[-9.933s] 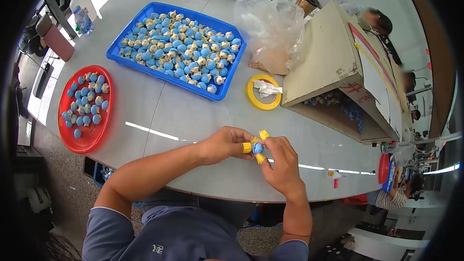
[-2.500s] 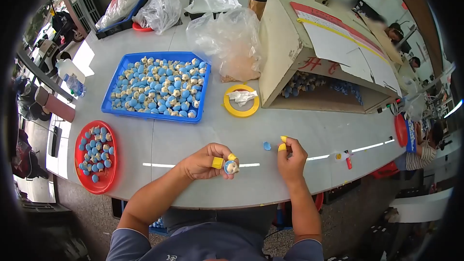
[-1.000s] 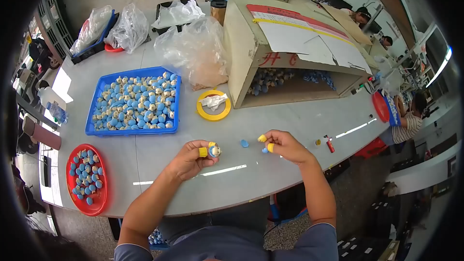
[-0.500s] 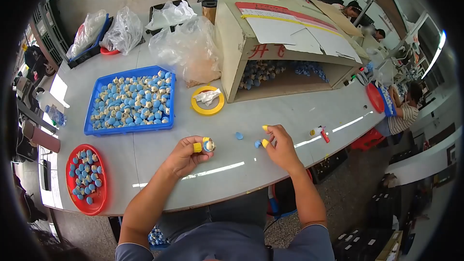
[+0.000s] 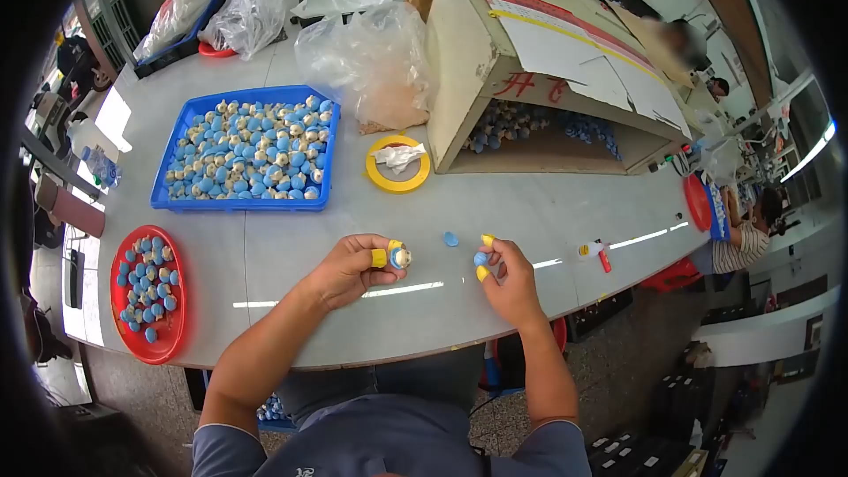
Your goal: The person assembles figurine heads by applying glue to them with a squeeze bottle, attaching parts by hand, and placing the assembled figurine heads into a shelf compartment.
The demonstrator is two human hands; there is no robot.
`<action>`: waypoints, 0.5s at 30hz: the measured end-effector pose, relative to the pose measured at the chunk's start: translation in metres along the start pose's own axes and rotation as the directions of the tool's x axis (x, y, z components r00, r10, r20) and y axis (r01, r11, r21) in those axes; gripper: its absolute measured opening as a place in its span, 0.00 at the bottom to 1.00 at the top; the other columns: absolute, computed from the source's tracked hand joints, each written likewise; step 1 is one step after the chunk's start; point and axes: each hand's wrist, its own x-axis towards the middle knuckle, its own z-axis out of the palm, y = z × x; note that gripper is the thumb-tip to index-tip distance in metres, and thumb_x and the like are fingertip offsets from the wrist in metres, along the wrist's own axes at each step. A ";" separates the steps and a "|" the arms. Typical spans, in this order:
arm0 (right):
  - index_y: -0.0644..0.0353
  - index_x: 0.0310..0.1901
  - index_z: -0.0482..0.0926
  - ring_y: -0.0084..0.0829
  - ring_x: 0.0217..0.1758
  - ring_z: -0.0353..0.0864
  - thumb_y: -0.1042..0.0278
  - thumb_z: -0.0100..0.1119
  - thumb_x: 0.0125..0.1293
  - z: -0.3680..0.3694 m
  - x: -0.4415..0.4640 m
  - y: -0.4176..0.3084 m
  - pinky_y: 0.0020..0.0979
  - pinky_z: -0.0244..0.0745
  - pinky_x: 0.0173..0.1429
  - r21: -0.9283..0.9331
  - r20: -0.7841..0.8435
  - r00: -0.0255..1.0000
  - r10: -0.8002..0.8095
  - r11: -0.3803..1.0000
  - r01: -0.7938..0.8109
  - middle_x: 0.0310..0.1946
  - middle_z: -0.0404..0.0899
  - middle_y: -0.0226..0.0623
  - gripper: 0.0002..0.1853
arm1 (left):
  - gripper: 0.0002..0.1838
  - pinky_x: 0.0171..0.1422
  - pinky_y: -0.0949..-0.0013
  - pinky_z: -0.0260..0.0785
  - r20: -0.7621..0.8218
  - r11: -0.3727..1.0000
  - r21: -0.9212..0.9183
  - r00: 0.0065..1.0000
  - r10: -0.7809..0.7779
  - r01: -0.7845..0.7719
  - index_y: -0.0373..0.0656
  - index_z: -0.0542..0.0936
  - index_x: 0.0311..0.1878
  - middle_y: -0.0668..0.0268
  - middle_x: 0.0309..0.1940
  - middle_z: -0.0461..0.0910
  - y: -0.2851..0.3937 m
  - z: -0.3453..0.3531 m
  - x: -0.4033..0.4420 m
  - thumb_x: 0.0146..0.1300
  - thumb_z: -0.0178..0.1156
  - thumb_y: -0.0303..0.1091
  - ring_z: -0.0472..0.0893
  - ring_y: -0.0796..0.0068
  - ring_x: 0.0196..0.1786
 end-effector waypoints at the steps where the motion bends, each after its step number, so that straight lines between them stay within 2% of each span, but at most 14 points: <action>1: 0.63 0.60 0.75 0.26 0.43 0.79 0.86 0.64 0.56 0.001 0.000 -0.004 0.28 0.75 0.48 0.134 0.020 0.999 0.044 0.990 -0.047 0.51 0.82 0.38 0.27 | 0.11 0.50 0.70 0.85 -0.005 1.000 0.005 1.000 -0.014 0.014 0.32 0.81 0.53 0.55 0.45 0.85 0.000 0.001 0.000 0.71 0.57 0.24 0.88 0.65 0.46; 4: 0.65 0.61 0.73 0.21 0.44 0.76 0.85 0.63 0.59 0.013 -0.001 -0.019 0.25 0.73 0.48 0.452 0.007 1.000 -0.023 0.892 0.018 0.54 0.82 0.39 0.27 | 0.12 0.53 0.69 0.85 0.038 1.000 -0.008 0.999 -0.019 0.019 0.32 0.80 0.55 0.55 0.46 0.85 -0.006 0.002 -0.002 0.71 0.56 0.24 0.88 0.64 0.47; 7: 0.66 0.62 0.72 0.21 0.44 0.75 0.84 0.63 0.61 0.024 0.005 -0.049 0.25 0.72 0.48 0.483 0.048 0.993 -0.112 0.873 0.075 0.54 0.81 0.40 0.26 | 0.13 0.55 0.68 0.84 0.078 1.000 0.010 0.997 -0.021 0.020 0.32 0.79 0.56 0.54 0.48 0.85 -0.009 0.000 -0.001 0.70 0.55 0.24 0.88 0.63 0.48; 11: 0.64 0.62 0.72 0.23 0.44 0.75 0.85 0.63 0.59 0.034 0.017 -0.068 0.25 0.72 0.47 0.370 0.093 0.961 -0.259 0.905 0.209 0.53 0.83 0.40 0.28 | 0.13 0.55 0.70 0.83 0.101 1.000 0.001 0.995 -0.021 0.021 0.31 0.78 0.55 0.54 0.48 0.84 -0.003 0.004 -0.006 0.70 0.55 0.25 0.88 0.66 0.48; 15: 0.62 0.63 0.72 0.25 0.44 0.76 0.86 0.64 0.56 0.042 0.026 -0.076 0.26 0.72 0.43 0.253 0.159 0.949 -0.271 0.941 0.226 0.51 0.84 0.38 0.30 | 0.13 0.56 0.69 0.83 0.083 0.999 -0.016 0.996 -0.034 0.036 0.30 0.79 0.55 0.54 0.48 0.85 -0.008 0.001 -0.002 0.70 0.56 0.24 0.88 0.65 0.49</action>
